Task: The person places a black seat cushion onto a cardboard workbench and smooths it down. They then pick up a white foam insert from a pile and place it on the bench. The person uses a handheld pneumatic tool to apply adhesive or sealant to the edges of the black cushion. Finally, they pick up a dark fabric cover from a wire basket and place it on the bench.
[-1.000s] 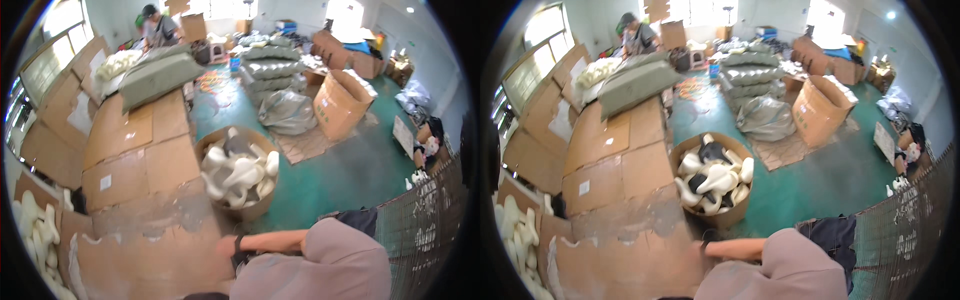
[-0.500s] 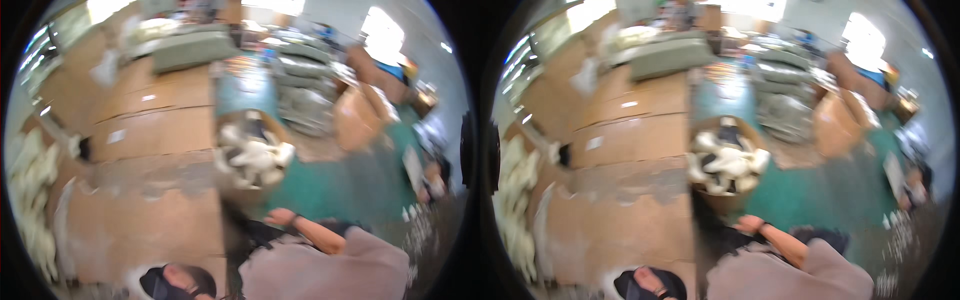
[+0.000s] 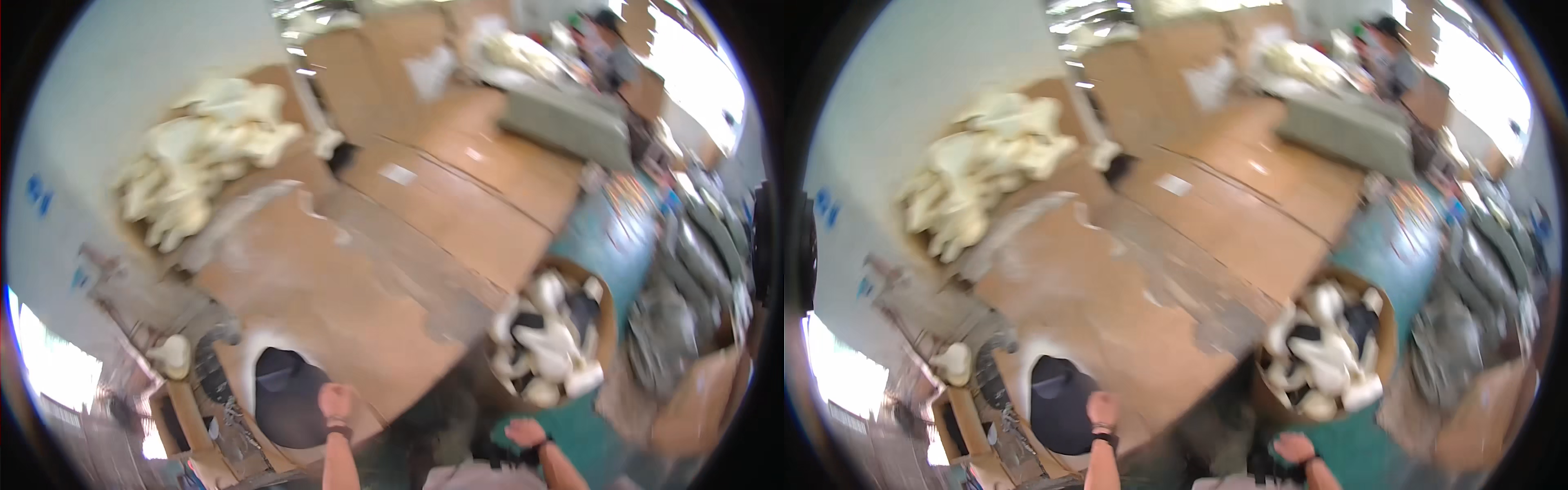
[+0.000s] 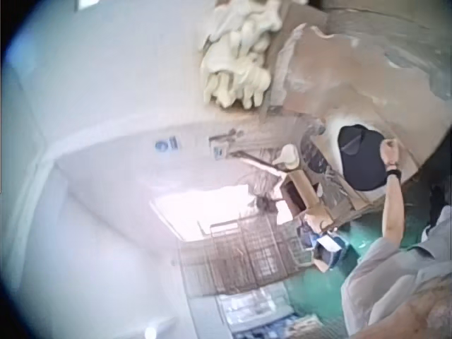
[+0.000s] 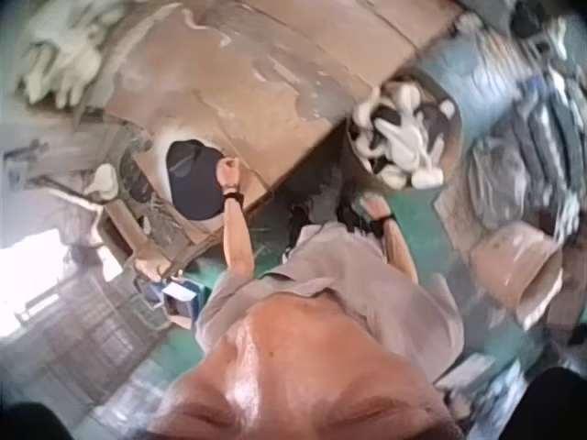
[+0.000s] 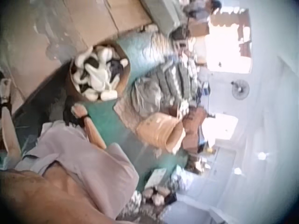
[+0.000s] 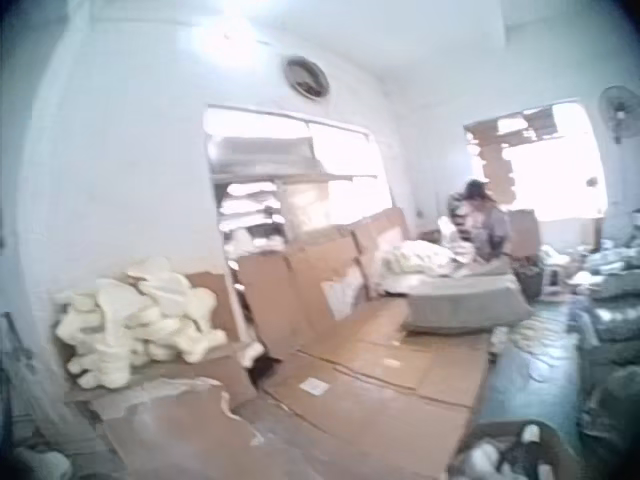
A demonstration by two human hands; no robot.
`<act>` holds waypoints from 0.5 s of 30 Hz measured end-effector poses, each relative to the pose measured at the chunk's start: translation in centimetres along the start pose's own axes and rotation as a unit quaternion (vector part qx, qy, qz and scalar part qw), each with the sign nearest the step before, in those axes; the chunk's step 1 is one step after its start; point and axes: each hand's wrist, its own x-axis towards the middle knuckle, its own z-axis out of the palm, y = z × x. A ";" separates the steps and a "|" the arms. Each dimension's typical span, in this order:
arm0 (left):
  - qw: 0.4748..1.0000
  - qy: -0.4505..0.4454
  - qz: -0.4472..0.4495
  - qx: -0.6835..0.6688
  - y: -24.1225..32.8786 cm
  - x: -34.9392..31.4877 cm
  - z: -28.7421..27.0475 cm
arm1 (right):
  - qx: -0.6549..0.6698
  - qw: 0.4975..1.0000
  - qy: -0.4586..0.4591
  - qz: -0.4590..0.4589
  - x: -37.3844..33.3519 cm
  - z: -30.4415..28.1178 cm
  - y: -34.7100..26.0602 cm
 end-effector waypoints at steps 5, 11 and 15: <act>0.977 -0.003 -0.072 -0.202 0.8 -8.5 1.8 | 0.078 0.985 0.068 0.136 -4.3 -2.1 4.9; 0.886 -0.349 -0.173 -0.250 4.1 -19.3 8.3 | 0.232 0.921 0.142 0.280 -8.6 -1.3 7.0; 0.850 -0.405 -0.158 -0.297 8.9 -20.9 8.9 | 0.265 0.909 0.130 0.293 -10.1 2.3 7.6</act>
